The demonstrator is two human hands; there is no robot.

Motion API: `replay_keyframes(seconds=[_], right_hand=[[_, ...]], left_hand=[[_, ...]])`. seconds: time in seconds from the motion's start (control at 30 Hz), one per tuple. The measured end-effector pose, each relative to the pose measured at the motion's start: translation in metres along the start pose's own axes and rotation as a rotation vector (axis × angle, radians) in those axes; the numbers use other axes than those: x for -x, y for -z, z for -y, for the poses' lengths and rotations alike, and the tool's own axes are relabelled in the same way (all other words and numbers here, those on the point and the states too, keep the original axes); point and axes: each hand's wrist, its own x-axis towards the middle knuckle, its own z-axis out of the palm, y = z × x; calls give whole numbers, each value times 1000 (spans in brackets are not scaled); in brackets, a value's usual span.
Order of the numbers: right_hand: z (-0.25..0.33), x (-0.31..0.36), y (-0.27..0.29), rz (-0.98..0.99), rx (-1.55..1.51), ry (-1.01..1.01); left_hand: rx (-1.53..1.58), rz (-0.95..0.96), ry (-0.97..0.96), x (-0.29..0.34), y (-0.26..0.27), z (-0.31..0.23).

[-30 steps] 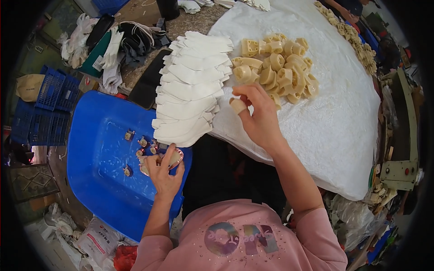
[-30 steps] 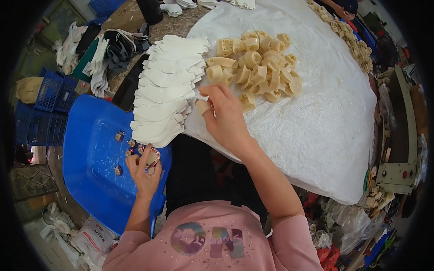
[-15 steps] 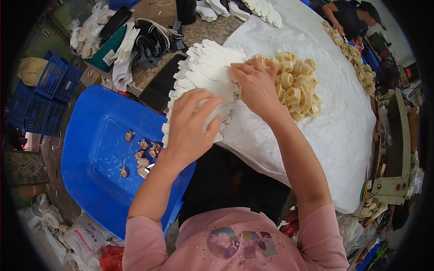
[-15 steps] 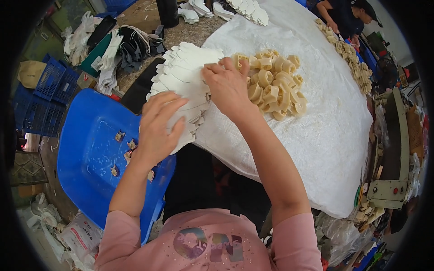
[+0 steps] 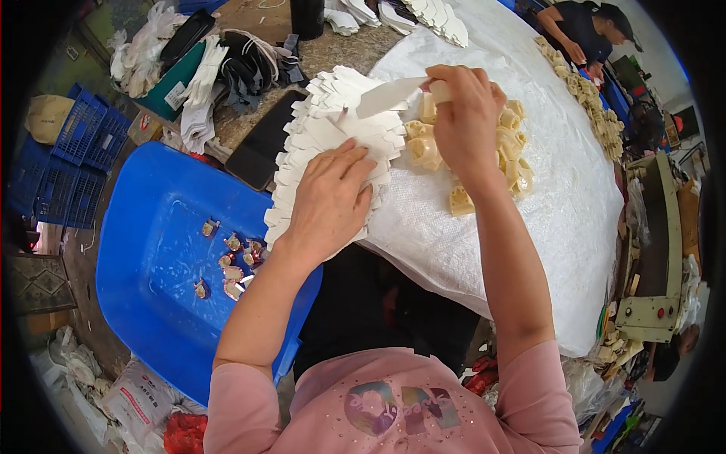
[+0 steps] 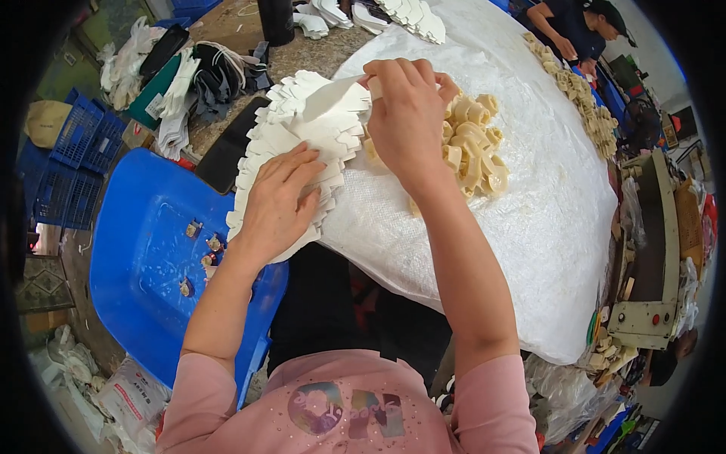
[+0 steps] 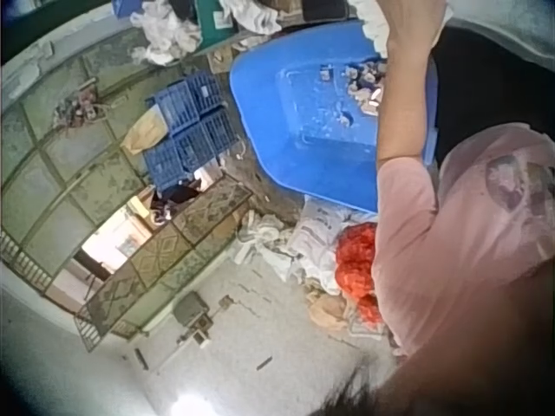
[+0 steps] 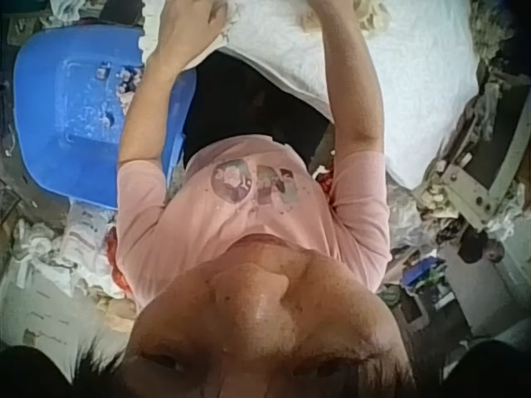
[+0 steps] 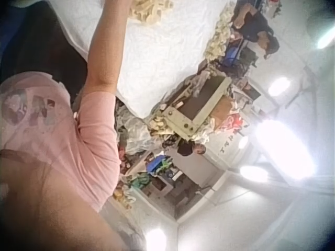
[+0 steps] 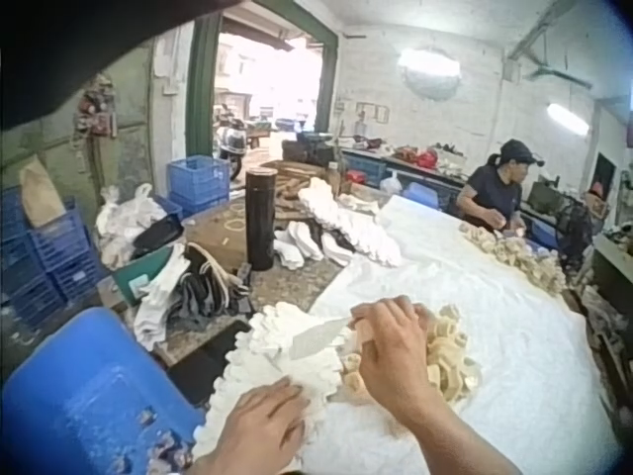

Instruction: Manually assembling small plastic or rubber shoe components onto white curved pieces.

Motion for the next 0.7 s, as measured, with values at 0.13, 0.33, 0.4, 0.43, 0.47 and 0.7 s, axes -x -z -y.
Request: replay_keyframes(seconds=[0.13, 0.33, 0.4, 0.43, 0.47, 0.7], right_hand=[[16, 29, 44, 15, -30, 76], [34, 92, 71, 122, -98, 224], [29, 109, 75, 188, -161, 202], [19, 121, 72, 159, -231, 8], [6, 131, 70, 125, -302, -186], [-22, 142, 50, 284, -46, -169]], left_hand=[[131, 21, 25, 3, 8, -26], [1435, -31, 395, 16, -9, -68], [1580, -146, 695, 22, -14, -70], [1581, -168, 697, 25, -18, -67], [1586, -148, 696, 26, -19, -67], [1649, -147, 736, 30, -28, -80]])
